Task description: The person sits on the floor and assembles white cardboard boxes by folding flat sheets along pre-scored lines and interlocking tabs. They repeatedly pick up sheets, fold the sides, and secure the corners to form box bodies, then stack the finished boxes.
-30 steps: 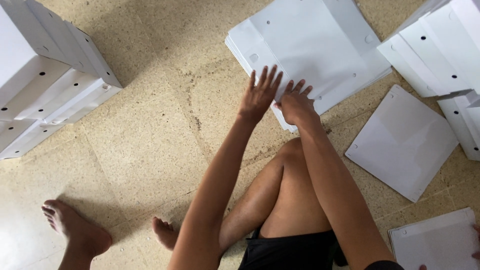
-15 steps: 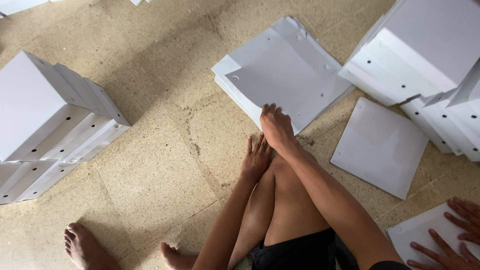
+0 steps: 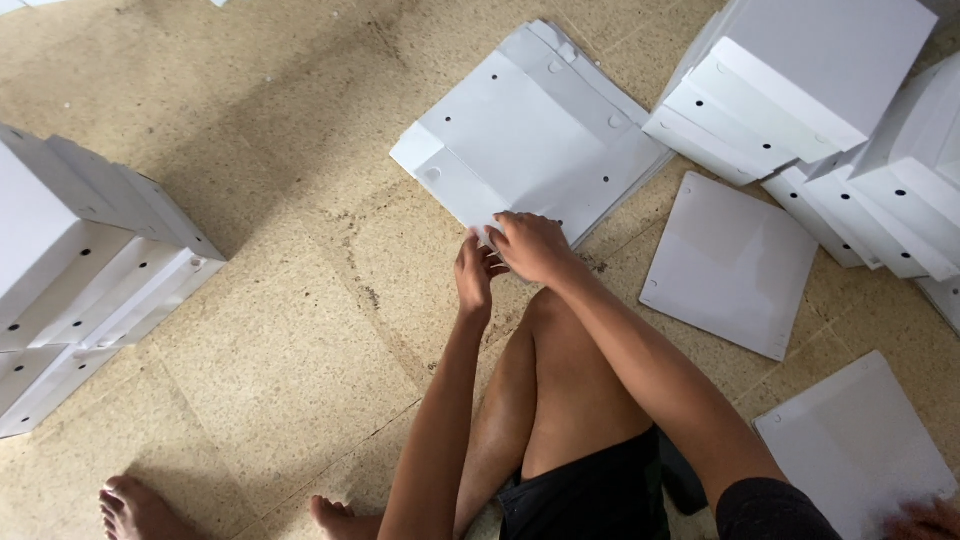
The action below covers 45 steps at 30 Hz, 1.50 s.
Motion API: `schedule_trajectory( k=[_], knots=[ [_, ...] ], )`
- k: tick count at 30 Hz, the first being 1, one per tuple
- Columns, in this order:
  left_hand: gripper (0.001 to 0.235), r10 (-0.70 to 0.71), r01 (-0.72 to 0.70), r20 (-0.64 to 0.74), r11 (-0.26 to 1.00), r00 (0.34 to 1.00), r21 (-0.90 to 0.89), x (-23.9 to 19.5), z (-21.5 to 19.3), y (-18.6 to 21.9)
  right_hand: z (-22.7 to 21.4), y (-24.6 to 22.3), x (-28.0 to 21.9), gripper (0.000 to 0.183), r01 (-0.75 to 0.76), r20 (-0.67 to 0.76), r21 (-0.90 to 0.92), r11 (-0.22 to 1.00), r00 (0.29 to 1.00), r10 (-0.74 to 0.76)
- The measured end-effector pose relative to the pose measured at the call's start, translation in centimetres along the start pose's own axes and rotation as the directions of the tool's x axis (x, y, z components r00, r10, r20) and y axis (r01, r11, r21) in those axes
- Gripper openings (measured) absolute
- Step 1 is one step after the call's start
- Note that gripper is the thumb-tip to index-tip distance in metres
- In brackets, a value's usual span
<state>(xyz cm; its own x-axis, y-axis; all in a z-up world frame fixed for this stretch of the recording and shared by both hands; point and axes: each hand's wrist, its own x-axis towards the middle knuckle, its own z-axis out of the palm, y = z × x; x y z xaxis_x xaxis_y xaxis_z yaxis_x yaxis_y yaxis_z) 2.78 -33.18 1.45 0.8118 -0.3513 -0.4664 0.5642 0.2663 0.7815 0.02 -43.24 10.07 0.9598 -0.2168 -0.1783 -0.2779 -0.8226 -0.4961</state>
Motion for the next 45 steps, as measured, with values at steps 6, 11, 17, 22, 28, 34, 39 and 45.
schedule_trajectory(
  k=[6,11,17,22,28,34,39,45],
  knots=[
    [0.043,0.107,-0.041,-0.133,0.904,0.985,0.426,5.1,-2.6,-4.4,-2.7,14.3,1.8,0.044,-0.426,-0.269,0.135,0.894,0.853,0.447],
    [0.035,0.148,-0.037,-0.200,0.881,0.969,0.471,5.7,-3.0,-6.4,-3.3,24.8,3.7,0.059,-0.532,-0.268,0.022,0.847,0.813,0.517],
    [0.034,0.145,-0.051,-0.206,0.913,0.968,0.405,4.5,-3.4,-5.3,-4.2,25.6,4.7,0.063,-0.542,-0.264,-0.031,0.840,0.815,0.516],
    [0.035,0.142,-0.072,-0.164,0.925,0.976,0.372,3.5,-4.0,-4.3,-3.9,25.2,5.1,0.069,-0.462,-0.248,0.029,0.886,0.856,0.454],
    [0.036,0.122,-0.054,-0.132,0.900,0.984,0.432,2.4,-5.5,-2.2,-2.4,28.1,6.8,0.071,-0.541,-0.260,-0.110,0.834,0.825,0.502],
    [0.034,0.142,-0.082,-0.110,0.898,0.984,0.432,1.3,-5.0,-0.3,-3.0,24.7,4.7,0.068,-0.454,-0.275,-0.157,0.877,0.873,0.402],
    [0.022,0.181,-0.128,-0.132,0.934,0.975,0.333,-0.9,-2.6,5.2,-2.2,11.7,0.3,0.121,0.221,0.039,-0.122,0.968,0.975,-0.218],
    [0.020,0.187,-0.209,-0.171,0.970,0.967,-0.123,-2.4,-0.2,10.2,-2.0,1.1,-1.3,0.112,0.413,-0.051,-0.308,0.857,0.892,-0.449]
  ],
)
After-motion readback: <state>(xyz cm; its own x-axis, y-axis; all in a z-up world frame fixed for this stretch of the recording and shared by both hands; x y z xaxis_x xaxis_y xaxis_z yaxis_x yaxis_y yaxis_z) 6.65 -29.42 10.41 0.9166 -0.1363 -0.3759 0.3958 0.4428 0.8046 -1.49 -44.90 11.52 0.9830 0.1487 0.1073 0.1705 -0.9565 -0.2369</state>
